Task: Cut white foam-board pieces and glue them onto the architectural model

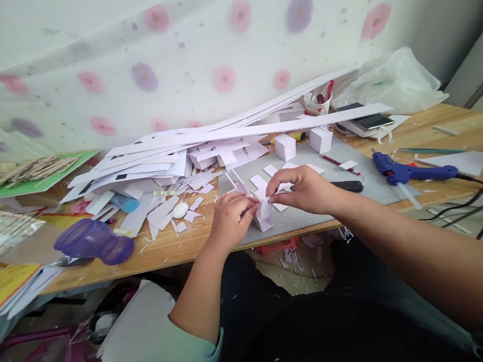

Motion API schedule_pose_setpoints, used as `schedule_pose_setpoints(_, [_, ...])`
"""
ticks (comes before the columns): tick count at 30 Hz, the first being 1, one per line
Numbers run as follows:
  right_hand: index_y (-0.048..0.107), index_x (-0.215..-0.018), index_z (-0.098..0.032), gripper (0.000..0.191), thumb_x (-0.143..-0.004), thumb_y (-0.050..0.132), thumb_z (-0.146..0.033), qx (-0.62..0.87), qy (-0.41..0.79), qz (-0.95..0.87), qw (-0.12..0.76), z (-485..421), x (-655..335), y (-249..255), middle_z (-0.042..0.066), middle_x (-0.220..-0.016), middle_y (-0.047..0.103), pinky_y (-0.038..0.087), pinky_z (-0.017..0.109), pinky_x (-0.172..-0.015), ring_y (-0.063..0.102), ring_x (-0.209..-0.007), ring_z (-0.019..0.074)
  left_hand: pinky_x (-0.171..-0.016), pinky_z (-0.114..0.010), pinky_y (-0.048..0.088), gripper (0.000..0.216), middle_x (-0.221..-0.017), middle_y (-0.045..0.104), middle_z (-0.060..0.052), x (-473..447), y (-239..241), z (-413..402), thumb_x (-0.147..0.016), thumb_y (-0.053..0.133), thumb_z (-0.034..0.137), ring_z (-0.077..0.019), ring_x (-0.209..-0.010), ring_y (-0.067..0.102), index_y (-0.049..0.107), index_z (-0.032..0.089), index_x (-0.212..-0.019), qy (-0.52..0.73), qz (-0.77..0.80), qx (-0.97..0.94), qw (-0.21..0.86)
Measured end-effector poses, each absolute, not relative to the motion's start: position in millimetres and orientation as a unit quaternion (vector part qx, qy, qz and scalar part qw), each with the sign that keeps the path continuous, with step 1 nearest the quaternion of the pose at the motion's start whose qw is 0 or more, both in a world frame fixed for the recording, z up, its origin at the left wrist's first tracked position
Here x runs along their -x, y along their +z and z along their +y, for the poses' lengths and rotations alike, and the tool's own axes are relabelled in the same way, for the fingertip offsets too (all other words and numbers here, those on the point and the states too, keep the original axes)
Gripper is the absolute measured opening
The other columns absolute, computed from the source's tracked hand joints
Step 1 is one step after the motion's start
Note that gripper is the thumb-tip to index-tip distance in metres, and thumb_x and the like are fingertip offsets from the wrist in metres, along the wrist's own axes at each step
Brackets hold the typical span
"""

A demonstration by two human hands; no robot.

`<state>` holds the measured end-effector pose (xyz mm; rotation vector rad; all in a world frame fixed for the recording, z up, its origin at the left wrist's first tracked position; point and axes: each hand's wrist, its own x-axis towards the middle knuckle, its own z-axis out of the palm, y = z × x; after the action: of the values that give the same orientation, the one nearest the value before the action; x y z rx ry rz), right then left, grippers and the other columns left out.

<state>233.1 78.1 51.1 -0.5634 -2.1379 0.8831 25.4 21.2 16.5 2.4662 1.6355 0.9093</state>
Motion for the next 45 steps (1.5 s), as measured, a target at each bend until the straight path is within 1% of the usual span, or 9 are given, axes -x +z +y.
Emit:
schedule_pose_setpoints(5, [0.067,-0.071,-0.020,0.006,-0.072,0.068,-0.014,0.227,0.337,-0.837,0.366,81.8,-233.5,49.4,-0.001,-0.072,0.070,0.047,0.027,-0.069,0.063,-0.070,0.0149,-0.097,-0.045,0.044,0.018,-0.101,0.072,-0.004,-20.1,17.6,20.5,-0.089,0.052,0.022,-0.0240,-0.112,0.058,0.069,0.023,-0.092,0.260,0.532,-0.804,0.051])
schedule_pose_setpoints(11, [0.067,-0.073,-0.019,0.008,-0.073,0.067,-0.012,0.228,0.313,-0.845,0.368,83.8,-234.4,45.3,0.000,-0.072,0.070,0.047,0.026,-0.067,0.063,-0.069,0.0146,-0.097,-0.048,0.043,0.018,-0.104,0.072,-0.004,-20.6,19.4,19.5,-0.089,0.052,0.021,-0.0254,-0.113,0.056,0.069,0.022,-0.092,0.252,0.536,-0.804,0.060])
schedule_pose_setpoints(21, [0.070,-0.076,-0.020,0.013,-0.075,0.065,-0.007,0.173,0.203,-0.900,0.344,81.6,-225.8,32.4,0.003,-0.075,0.071,0.046,0.029,-0.070,0.062,-0.073,0.0173,-0.099,-0.049,0.042,0.019,-0.107,0.071,-0.005,-21.3,18.7,19.7,-0.090,0.051,0.021,-0.0254,-0.114,0.056,0.069,0.022,-0.096,0.256,0.540,-0.798,0.073])
schedule_pose_setpoints(26, [0.070,-0.077,-0.020,0.016,-0.073,0.066,-0.005,0.168,0.198,-0.905,0.338,80.8,-222.7,28.9,0.003,-0.076,0.071,0.046,0.032,-0.075,0.062,-0.076,0.0186,-0.099,-0.047,0.042,0.017,-0.105,0.072,-0.005,-21.2,18.1,19.2,-0.090,0.051,0.021,-0.0248,-0.115,0.055,0.068,0.021,-0.090,0.269,0.528,-0.802,0.076])
schedule_pose_setpoints(28, [0.070,-0.077,-0.019,0.014,-0.074,0.067,-0.006,0.160,0.195,-0.906,0.340,80.7,-221.6,27.4,0.005,-0.082,0.071,0.046,0.034,-0.079,0.062,-0.081,0.0194,-0.099,-0.047,0.042,0.017,-0.104,0.072,-0.005,-21.2,17.9,18.9,-0.090,0.051,0.021,-0.0246,-0.115,0.055,0.068,0.021,-0.087,0.268,0.531,-0.800,0.076])
schedule_pose_setpoints(31, [0.070,-0.077,-0.018,0.011,-0.075,0.068,-0.008,0.155,0.185,-0.907,0.345,81.0,-220.2,24.4,0.008,-0.091,0.069,0.045,0.037,-0.083,0.061,-0.088,0.0214,-0.099,-0.047,0.042,0.017,-0.103,0.072,-0.005,-20.8,16.7,18.9,-0.090,0.051,0.022,-0.0248,-0.115,0.055,0.068,0.021,-0.088,0.265,0.536,-0.799,0.069])
schedule_pose_setpoints(35, [0.071,-0.076,-0.019,0.010,-0.075,0.069,-0.010,0.169,0.182,-0.905,0.346,81.4,-219.2,21.3,0.008,-0.093,0.067,0.044,0.038,-0.083,0.059,-0.090,0.0225,-0.099,-0.045,0.042,0.018,-0.104,0.071,-0.005,-20.1,13.9,19.6,-0.091,0.051,0.023,-0.0240,-0.115,0.056,0.069,0.022,-0.093,0.266,0.533,-0.801,0.056])
schedule_pose_setpoints(42, [0.071,-0.074,-0.020,0.009,-0.075,0.070,-0.011,0.171,0.177,-0.907,0.342,81.1,-218.0,19.8,0.007,-0.095,0.067,0.044,0.038,-0.084,0.058,-0.091,0.0221,-0.098,-0.047,0.041,0.017,-0.105,0.071,-0.004,-20.4,12.1,19.9,-0.091,0.051,0.023,-0.0249,-0.116,0.055,0.068,0.023,-0.095,0.266,0.539,-0.798,0.053])
schedule_pose_setpoints(45, [0.072,-0.074,-0.019,0.010,-0.075,0.069,-0.010,0.169,0.174,-0.910,0.336,81.2,-217.9,19.4,0.008,-0.096,0.067,0.044,0.038,-0.084,0.058,-0.092,0.0226,-0.098,-0.047,0.041,0.017,-0.104,0.071,-0.005,-20.7,11.2,19.8,-0.090,0.051,0.023,-0.0248,-0.116,0.055,0.068,0.022,-0.092,0.269,0.538,-0.798,0.050])
